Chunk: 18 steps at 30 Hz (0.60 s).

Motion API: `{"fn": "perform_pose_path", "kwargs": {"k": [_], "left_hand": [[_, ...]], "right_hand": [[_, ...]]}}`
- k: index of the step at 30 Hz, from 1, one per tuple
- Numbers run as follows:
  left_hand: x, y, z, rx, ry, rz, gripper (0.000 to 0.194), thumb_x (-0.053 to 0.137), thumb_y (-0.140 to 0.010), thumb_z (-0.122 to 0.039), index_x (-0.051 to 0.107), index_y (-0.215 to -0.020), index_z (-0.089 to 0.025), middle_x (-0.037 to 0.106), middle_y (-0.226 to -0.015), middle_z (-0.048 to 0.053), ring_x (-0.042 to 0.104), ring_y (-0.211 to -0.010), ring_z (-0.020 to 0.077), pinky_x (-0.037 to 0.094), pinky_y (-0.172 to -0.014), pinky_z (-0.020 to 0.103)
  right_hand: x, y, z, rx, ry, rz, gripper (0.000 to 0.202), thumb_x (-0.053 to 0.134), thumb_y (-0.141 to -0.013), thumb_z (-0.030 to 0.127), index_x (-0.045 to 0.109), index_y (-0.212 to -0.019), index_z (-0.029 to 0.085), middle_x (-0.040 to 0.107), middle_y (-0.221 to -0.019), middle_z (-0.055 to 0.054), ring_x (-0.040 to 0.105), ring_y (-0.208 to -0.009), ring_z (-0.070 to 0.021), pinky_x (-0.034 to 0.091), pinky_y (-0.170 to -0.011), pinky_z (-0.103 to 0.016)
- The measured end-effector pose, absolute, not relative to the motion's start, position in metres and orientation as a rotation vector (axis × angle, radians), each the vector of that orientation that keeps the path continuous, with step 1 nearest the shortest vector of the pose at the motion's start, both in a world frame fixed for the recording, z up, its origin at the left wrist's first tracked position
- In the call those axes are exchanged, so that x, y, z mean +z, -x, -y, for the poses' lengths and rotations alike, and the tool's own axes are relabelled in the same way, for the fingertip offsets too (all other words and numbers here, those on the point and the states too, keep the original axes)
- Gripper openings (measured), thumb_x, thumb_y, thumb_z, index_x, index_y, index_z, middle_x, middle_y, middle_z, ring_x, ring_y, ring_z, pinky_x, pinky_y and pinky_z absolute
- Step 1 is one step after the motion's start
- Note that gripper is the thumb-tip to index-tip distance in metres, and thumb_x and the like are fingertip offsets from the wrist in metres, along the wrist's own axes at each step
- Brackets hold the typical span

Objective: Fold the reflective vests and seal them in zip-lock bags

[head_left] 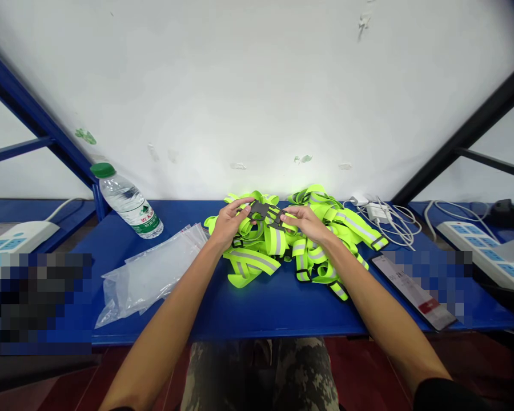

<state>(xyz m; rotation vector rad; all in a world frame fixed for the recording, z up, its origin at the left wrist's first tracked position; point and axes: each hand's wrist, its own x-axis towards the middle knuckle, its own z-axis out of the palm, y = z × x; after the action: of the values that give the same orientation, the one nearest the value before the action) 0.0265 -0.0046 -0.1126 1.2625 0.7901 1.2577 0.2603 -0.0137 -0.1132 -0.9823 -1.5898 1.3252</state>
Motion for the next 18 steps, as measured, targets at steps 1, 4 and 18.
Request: {"fn": "perform_pose_path", "kwargs": {"k": [1,4,18], "left_hand": [[-0.1125,-0.0267,0.0048,1.257,-1.261,-0.795,0.045,0.078,-0.074,-0.039,0.069,-0.113,-0.019,0.074,-0.090,0.004,0.067,-0.063,0.0146,0.056,-0.062,0.028],[-0.1119,-0.0273,0.0053,1.263,-1.259,-0.803,0.046,0.079,-0.073,-0.039,0.070,-0.113,-0.019,0.074,-0.092,0.005,0.067,-0.064,0.0149,0.057,-0.062,0.028],[-0.1142,-0.0285,0.0047,1.257,-1.274,-0.784,0.044,0.078,-0.075,-0.039,0.070,-0.112,-0.019,0.074,-0.093,0.005,0.067,-0.072,0.0163,0.058,-0.066,0.030]], "right_hand": [[-0.1130,-0.2604,0.0138,1.322,0.989,1.598,0.039,0.075,-0.074,0.053,0.074,-0.089,0.017,0.067,-0.078,-0.002,0.054,-0.061,-0.0115,0.045,-0.055,-0.026],[-0.1119,-0.2605,0.0146,1.317,1.004,1.606,0.042,0.074,-0.073,0.055,0.073,-0.088,0.016,0.067,-0.079,-0.003,0.054,-0.062,-0.0119,0.045,-0.055,-0.026],[-0.1116,-0.2561,0.0176,1.341,0.986,1.626,0.042,0.075,-0.072,0.055,0.070,-0.086,0.016,0.063,-0.074,0.000,0.049,-0.058,-0.0096,0.041,-0.055,-0.025]]}}
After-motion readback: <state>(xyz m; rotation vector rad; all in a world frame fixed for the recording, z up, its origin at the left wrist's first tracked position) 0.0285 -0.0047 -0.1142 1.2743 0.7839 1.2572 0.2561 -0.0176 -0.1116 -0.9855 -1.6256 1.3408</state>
